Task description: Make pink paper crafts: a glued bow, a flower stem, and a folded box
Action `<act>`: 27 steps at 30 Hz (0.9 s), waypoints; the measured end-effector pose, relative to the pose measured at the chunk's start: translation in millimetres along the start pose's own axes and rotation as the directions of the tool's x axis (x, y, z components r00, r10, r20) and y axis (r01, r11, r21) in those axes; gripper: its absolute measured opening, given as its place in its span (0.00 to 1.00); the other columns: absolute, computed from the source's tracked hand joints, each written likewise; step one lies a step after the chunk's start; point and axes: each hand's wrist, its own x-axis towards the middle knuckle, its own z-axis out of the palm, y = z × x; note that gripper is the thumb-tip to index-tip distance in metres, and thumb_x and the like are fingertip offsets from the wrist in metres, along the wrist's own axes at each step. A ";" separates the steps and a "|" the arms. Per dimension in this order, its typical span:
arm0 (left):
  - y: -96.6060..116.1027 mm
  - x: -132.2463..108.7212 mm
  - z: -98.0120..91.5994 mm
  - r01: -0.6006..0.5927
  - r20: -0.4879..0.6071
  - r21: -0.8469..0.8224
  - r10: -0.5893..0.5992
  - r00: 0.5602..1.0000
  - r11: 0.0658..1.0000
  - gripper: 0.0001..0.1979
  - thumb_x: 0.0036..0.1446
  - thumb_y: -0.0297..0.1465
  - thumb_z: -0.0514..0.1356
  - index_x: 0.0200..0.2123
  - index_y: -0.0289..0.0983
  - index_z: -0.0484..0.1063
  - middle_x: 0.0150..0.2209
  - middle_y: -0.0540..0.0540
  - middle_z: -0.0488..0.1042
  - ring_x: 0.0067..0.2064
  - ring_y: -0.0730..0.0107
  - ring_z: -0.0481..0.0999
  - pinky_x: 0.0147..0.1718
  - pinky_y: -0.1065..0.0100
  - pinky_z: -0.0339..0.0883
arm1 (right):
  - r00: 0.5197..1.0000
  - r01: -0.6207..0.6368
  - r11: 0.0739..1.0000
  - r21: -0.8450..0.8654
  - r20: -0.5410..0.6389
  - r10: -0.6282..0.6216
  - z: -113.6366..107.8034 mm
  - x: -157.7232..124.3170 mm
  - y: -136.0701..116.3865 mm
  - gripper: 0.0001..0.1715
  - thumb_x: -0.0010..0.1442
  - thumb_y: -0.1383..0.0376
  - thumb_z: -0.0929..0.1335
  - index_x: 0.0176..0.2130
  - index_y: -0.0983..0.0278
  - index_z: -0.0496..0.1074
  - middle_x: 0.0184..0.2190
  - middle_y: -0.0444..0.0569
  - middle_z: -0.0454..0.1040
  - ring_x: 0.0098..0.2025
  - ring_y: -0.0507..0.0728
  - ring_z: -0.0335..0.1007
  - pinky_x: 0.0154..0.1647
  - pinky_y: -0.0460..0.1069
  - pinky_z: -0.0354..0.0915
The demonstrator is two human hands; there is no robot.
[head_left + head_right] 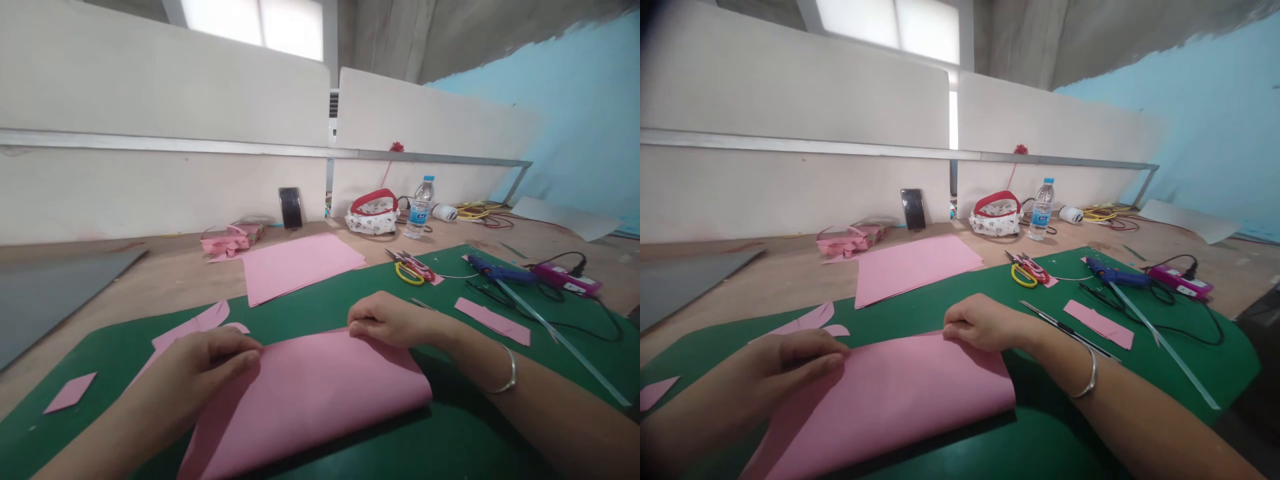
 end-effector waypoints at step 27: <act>0.2 -1.9 8.3 0.102 0.071 0.179 -0.116 0.991 0.979 0.11 0.47 0.36 0.55 0.26 0.42 0.76 0.29 0.50 0.79 0.34 0.60 0.76 0.32 0.64 0.63 | 0.995 -0.024 0.987 -0.162 -0.099 0.009 16.9 7.2 12.1 0.05 0.56 0.68 0.70 0.29 0.66 0.76 0.29 0.47 0.76 0.33 0.52 0.69 0.33 0.45 0.58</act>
